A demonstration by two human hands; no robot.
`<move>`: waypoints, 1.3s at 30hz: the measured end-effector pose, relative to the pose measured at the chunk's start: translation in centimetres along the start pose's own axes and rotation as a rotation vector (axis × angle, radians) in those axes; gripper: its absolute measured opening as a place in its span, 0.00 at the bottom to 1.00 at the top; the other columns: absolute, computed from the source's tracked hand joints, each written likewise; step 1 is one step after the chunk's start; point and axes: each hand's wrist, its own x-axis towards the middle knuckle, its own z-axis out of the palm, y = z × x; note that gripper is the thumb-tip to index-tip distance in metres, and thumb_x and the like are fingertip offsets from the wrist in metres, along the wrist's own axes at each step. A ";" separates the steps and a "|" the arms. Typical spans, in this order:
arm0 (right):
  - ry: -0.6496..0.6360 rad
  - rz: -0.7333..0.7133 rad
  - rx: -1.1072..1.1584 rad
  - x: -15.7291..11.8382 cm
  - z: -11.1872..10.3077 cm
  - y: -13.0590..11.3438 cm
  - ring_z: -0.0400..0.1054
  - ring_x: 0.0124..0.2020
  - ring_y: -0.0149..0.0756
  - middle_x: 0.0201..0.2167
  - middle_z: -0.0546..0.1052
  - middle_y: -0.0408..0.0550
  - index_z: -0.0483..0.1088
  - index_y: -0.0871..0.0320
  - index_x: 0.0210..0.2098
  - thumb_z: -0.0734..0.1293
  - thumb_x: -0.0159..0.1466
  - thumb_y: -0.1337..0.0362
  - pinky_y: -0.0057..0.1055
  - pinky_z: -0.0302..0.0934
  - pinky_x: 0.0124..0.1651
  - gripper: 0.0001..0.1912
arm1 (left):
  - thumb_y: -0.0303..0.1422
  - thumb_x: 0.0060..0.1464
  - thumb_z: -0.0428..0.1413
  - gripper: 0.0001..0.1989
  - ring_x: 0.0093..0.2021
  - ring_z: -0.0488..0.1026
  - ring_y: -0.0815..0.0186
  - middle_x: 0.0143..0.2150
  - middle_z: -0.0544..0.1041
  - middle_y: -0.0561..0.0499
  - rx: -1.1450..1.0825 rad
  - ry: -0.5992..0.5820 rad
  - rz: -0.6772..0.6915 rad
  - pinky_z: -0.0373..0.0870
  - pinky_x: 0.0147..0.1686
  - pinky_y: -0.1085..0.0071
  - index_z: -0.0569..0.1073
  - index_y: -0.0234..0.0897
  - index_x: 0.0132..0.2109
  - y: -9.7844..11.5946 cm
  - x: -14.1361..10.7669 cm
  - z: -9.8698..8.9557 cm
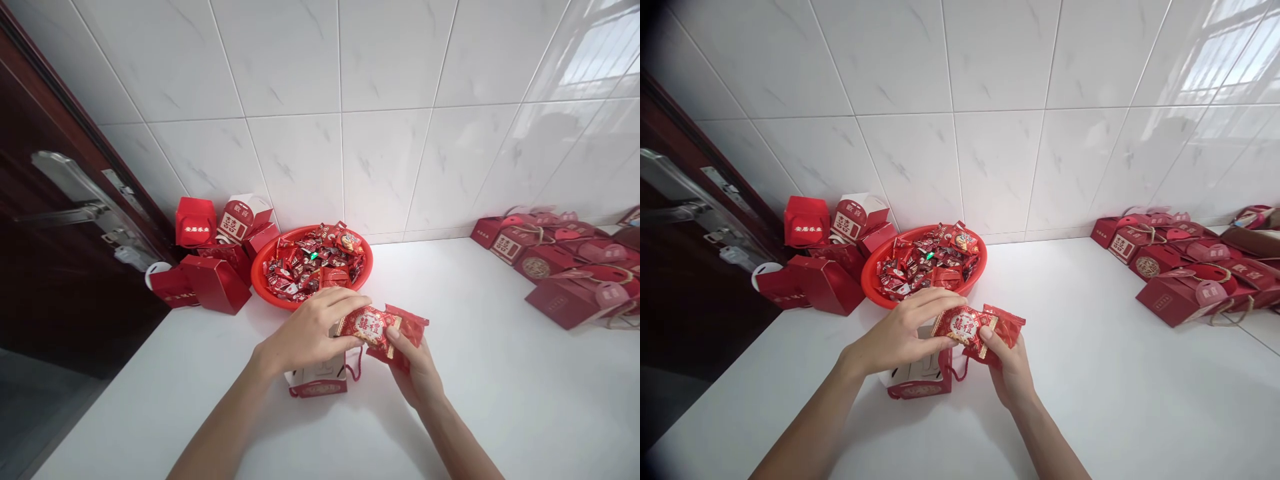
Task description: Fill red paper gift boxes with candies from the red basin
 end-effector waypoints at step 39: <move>0.007 0.003 0.144 0.4 -0.7 0.4 0.70 0.33 0.37 0.31 0.77 0.45 0.77 0.53 0.39 0.76 0.57 0.53 0.33 0.66 0.41 0.15 | 0.44 0.69 0.44 0.20 0.30 0.66 0.67 0.28 0.69 0.54 -0.440 0.068 -0.267 0.63 0.33 0.72 0.66 0.38 0.32 1.1 0.3 0.7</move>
